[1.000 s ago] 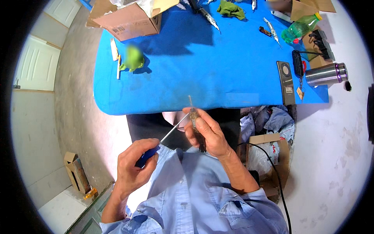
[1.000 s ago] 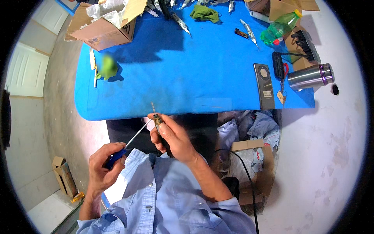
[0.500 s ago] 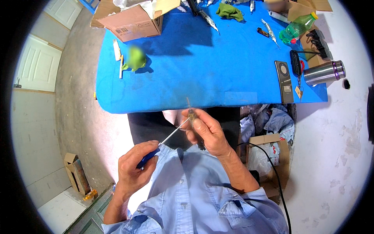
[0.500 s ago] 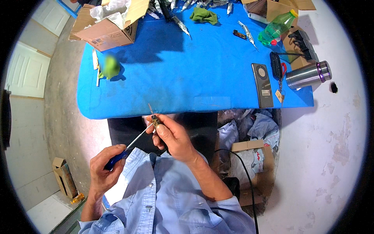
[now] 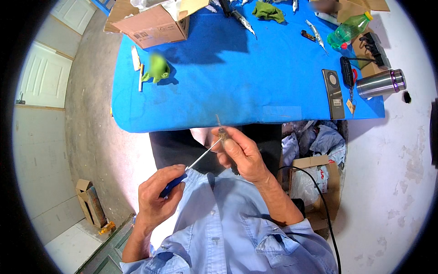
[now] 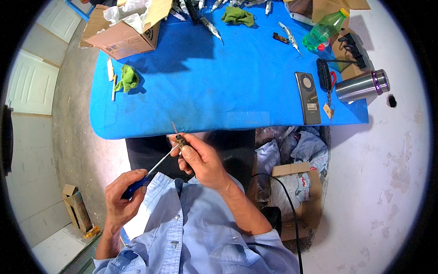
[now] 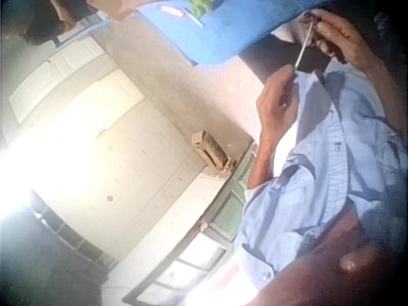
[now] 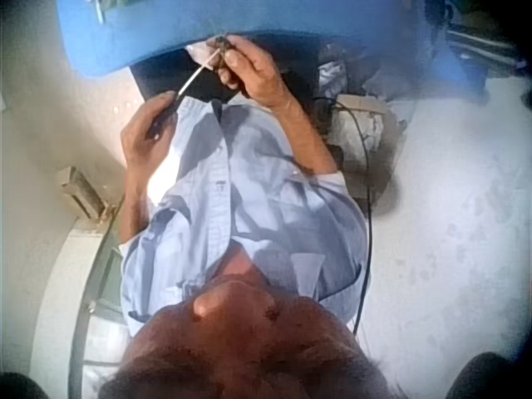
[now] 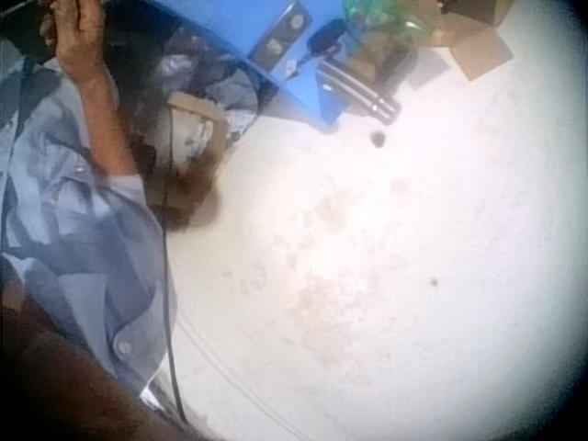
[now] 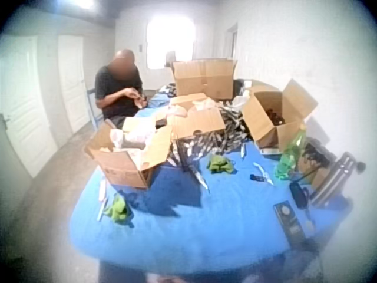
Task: The person uses a screwdriver to manipulate a small electronic component over a blue work surface. They repeatedly insert and remove the screwdriver from the component while holding it with the other hand. Cardboard boxes, tools, and a green cloth are visible on the table.
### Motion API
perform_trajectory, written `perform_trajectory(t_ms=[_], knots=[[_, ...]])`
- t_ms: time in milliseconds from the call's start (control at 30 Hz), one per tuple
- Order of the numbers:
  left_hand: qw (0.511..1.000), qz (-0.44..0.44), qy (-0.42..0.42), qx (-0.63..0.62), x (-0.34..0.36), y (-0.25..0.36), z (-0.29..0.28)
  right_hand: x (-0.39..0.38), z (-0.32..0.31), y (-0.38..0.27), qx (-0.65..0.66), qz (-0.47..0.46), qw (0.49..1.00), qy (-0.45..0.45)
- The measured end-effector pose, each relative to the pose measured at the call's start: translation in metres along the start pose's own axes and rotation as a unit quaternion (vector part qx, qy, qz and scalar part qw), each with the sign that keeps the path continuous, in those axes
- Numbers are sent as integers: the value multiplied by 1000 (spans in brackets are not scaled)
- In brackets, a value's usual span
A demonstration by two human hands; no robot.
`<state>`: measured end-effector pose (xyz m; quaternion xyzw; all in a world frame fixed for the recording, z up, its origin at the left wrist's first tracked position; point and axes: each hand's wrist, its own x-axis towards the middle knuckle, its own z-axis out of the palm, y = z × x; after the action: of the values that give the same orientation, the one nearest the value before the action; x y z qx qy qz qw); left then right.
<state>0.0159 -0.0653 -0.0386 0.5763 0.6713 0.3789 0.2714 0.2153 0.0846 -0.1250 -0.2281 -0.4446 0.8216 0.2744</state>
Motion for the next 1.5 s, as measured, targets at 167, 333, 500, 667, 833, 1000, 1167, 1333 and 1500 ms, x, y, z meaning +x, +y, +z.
perform_trajectory(t_ms=[167,333,500,667,833,1000,1167,1333,1500], knots=[[1000,0,2,-4,1,0,1,1,-1,0,6,3,1000,-3],[1000,0,3,-1,1,0,0,2,0,0,18,1,1000,-3],[1000,1,4,-11,3,-3,1,3,0,1,31,1,1000,1],[1000,-4,6,-9,1,-2,1,4,0,2,25,-2,1000,-7],[1000,-7,3,-7,0,-5,2,4,0,1,26,-1,1000,-4],[1000,-2,5,-8,1,-4,1,4,-1,3,28,4,1000,0],[1000,1,4,-2,3,-1,1,3,-2,4,19,13,1000,5],[1000,4,4,6,4,-1,2,3,-3,3,63,19,998,-2],[1000,5,4,1,4,-1,2,2,-2,1,132,43,990,-15]])
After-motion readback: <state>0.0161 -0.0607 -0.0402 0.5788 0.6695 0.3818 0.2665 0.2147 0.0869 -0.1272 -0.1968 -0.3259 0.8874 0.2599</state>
